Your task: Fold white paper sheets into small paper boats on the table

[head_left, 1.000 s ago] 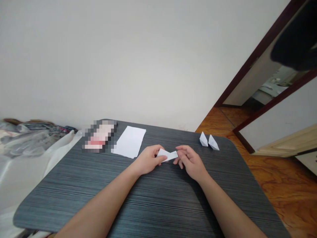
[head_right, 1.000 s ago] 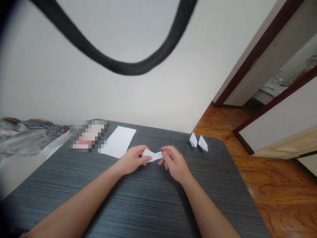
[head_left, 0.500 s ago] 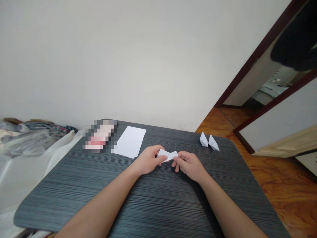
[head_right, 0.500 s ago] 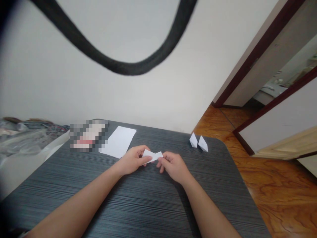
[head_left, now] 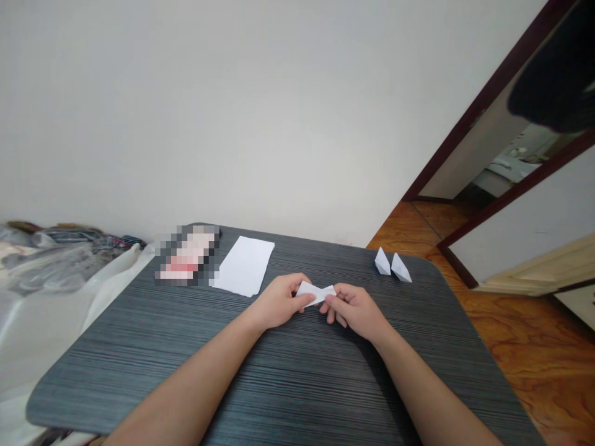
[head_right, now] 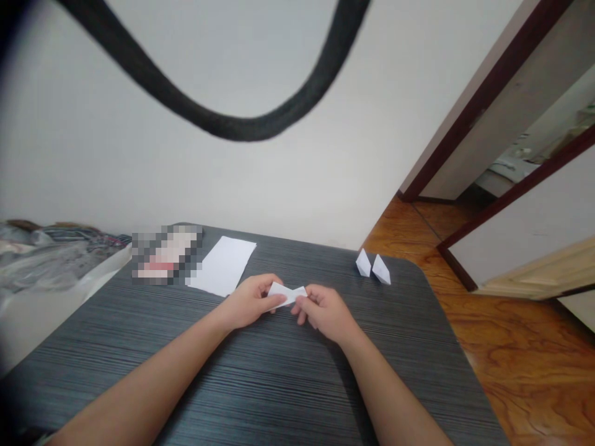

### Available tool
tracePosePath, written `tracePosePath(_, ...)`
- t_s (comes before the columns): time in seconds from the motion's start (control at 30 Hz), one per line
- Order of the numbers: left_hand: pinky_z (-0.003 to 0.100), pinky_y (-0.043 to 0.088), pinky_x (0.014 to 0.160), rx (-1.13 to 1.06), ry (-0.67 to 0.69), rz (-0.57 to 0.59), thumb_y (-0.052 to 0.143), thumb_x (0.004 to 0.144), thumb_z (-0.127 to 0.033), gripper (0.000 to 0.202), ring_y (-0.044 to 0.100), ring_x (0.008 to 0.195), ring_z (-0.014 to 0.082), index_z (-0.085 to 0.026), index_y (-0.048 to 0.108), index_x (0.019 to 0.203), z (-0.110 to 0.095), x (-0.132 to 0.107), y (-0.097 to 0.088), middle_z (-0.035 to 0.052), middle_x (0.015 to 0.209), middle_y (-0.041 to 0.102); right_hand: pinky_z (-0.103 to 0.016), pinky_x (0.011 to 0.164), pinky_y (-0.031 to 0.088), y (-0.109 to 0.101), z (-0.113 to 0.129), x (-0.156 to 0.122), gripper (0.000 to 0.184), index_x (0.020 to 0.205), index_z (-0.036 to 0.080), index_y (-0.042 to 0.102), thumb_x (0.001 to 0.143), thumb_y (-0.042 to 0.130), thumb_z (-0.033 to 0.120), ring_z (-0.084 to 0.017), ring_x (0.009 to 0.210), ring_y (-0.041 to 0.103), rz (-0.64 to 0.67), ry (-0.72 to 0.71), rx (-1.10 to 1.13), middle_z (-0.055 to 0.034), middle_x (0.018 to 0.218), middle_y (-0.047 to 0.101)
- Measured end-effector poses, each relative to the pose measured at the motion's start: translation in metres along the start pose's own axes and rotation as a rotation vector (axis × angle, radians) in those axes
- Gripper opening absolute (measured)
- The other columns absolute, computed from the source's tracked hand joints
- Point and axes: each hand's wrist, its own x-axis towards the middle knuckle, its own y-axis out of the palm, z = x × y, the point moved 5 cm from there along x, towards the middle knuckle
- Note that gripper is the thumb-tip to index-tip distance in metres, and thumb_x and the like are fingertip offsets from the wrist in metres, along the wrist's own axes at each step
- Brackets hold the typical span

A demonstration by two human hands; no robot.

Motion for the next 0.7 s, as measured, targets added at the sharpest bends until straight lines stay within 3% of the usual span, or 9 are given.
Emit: tracePosePath(0.7,0.019,0.035,0.05,0.005,0.014,0.03,0.055,0.078,-0.029,0.015,0.049,0.055,0.0099,-0.015,0.057,0.084,-0.002,-0.001,0.0032,-0.0018,0.06,0.056,-0.016,0.034,0.033,0.0036,-0.007,0.0023,0.019,0.074,0.013,0.059,0.082,0.053,0.029,-0.008,0.042,0.052,0.004,0.003,-0.009,-0.0042,0.064,0.067)
